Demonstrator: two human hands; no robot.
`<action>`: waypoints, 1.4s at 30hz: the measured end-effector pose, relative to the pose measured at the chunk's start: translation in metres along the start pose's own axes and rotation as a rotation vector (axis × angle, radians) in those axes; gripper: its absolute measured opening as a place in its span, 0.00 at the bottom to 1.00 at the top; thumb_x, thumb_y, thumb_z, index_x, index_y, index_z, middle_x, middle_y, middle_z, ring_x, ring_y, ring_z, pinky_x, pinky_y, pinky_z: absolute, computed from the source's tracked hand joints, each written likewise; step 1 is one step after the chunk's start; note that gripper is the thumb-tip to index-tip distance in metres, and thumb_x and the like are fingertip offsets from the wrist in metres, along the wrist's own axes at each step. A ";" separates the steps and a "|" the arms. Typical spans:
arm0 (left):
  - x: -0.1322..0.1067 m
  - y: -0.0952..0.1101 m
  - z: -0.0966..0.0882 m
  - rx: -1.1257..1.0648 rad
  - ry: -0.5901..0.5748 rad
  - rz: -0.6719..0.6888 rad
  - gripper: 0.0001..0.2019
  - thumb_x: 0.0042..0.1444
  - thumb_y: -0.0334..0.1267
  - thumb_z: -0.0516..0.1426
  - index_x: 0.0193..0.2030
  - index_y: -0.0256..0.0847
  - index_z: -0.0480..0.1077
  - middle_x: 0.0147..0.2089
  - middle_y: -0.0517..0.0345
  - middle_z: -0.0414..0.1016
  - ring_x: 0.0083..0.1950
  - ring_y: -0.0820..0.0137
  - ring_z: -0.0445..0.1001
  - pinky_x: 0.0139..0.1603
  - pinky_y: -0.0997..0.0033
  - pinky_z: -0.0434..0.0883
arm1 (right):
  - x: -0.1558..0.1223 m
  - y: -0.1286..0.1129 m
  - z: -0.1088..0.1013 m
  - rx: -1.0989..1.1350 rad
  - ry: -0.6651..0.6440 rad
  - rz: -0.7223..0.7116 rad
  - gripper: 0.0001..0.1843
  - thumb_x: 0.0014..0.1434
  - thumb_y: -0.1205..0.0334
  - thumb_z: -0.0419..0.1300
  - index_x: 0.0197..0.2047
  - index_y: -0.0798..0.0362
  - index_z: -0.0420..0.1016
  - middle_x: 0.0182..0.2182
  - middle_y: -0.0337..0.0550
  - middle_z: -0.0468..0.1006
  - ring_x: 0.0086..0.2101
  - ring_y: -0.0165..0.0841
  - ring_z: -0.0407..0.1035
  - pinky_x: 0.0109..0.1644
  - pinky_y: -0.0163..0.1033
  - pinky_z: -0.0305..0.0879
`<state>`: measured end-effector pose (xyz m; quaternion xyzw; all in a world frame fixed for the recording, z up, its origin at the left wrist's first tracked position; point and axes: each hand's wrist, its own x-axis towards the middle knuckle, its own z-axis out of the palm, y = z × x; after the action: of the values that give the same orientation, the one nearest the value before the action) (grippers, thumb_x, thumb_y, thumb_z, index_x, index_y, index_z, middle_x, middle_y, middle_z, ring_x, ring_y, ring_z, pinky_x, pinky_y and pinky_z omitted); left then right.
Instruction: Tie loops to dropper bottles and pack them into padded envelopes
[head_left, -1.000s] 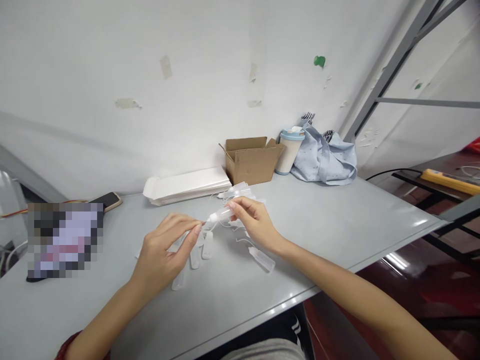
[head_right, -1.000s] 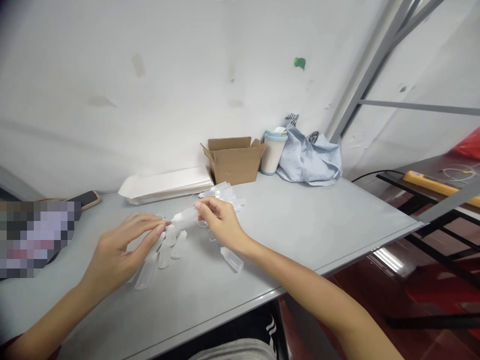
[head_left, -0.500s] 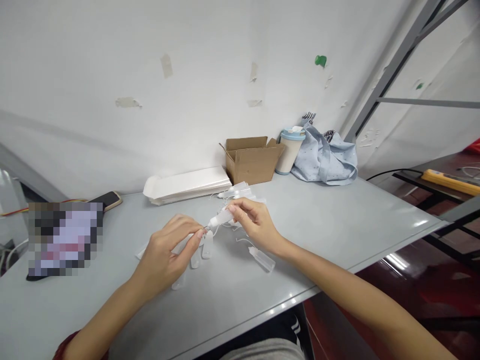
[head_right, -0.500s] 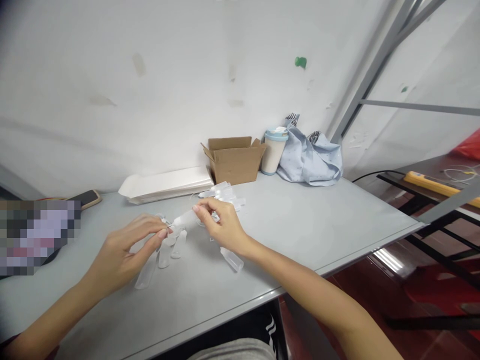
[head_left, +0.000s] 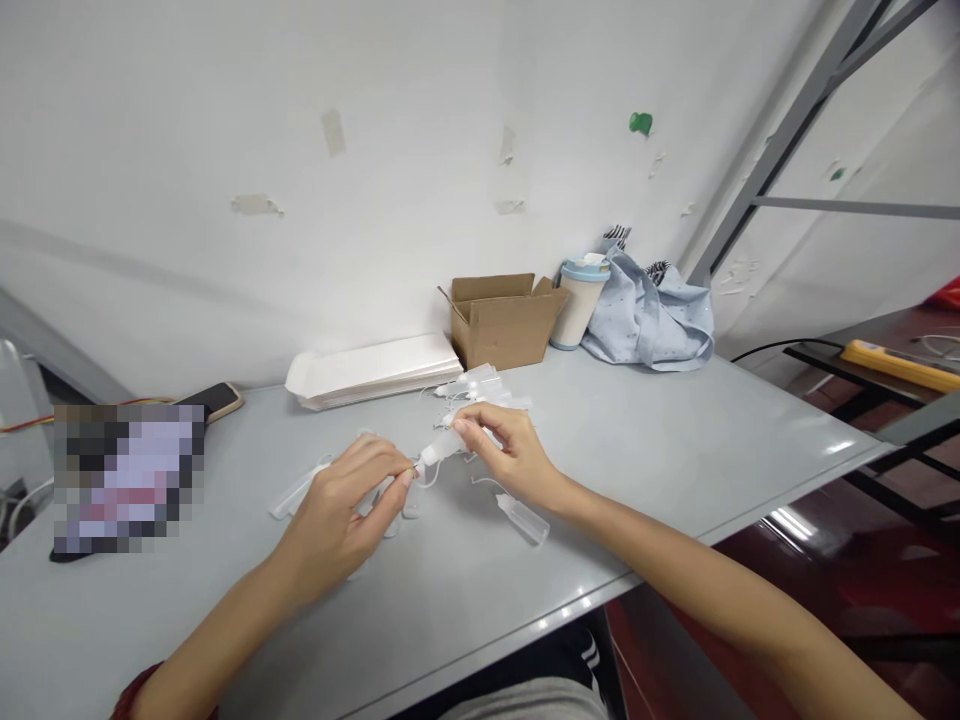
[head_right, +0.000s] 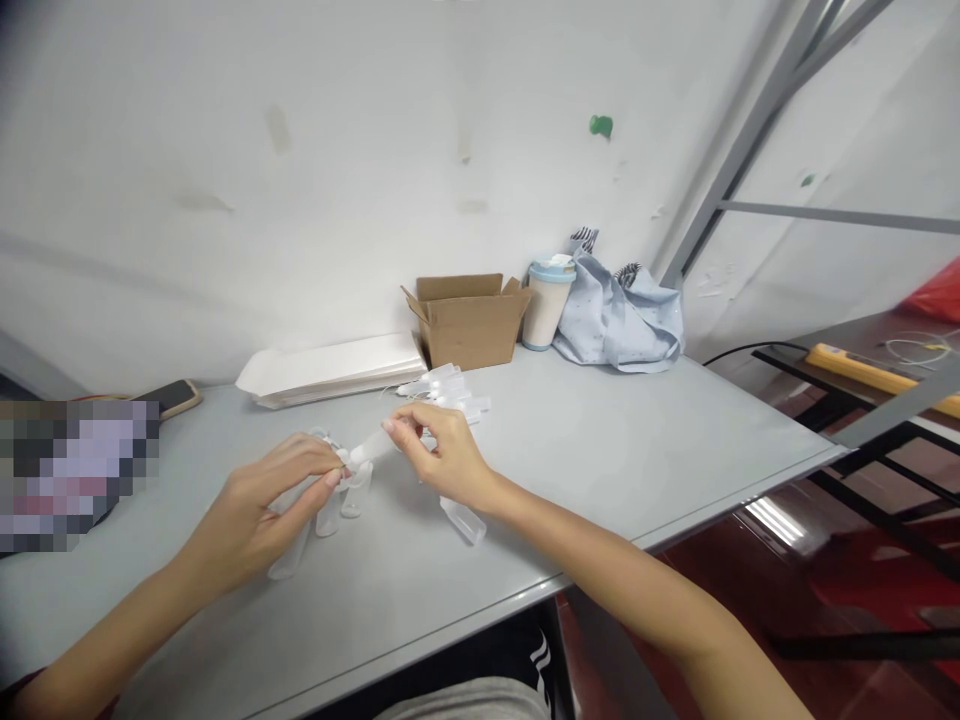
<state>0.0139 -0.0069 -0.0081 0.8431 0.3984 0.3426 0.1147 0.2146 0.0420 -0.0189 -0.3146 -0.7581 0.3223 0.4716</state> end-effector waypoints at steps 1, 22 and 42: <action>0.000 0.000 0.000 -0.001 0.002 -0.002 0.10 0.62 0.31 0.48 0.33 0.39 0.68 0.30 0.57 0.69 0.36 0.68 0.65 0.38 0.65 0.64 | 0.000 0.000 0.000 -0.003 0.001 -0.004 0.13 0.63 0.57 0.51 0.33 0.55 0.71 0.24 0.38 0.68 0.26 0.27 0.62 0.30 0.33 0.61; -0.001 -0.002 -0.004 0.002 0.027 -0.030 0.06 0.61 0.33 0.51 0.37 0.40 0.70 0.34 0.57 0.73 0.38 0.67 0.69 0.38 0.67 0.65 | 0.002 -0.005 -0.002 -0.013 -0.012 0.005 0.14 0.65 0.56 0.50 0.36 0.54 0.72 0.24 0.37 0.69 0.28 0.28 0.65 0.34 0.34 0.61; 0.001 -0.006 -0.007 0.025 0.021 0.029 0.10 0.61 0.32 0.51 0.33 0.41 0.72 0.29 0.57 0.75 0.34 0.68 0.71 0.35 0.69 0.67 | -0.002 -0.010 0.009 -0.002 -0.020 0.076 0.14 0.64 0.57 0.50 0.33 0.54 0.71 0.24 0.37 0.68 0.27 0.28 0.62 0.29 0.33 0.57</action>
<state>0.0061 -0.0024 -0.0047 0.8465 0.3914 0.3482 0.0951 0.2050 0.0332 -0.0152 -0.3406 -0.7506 0.3423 0.4509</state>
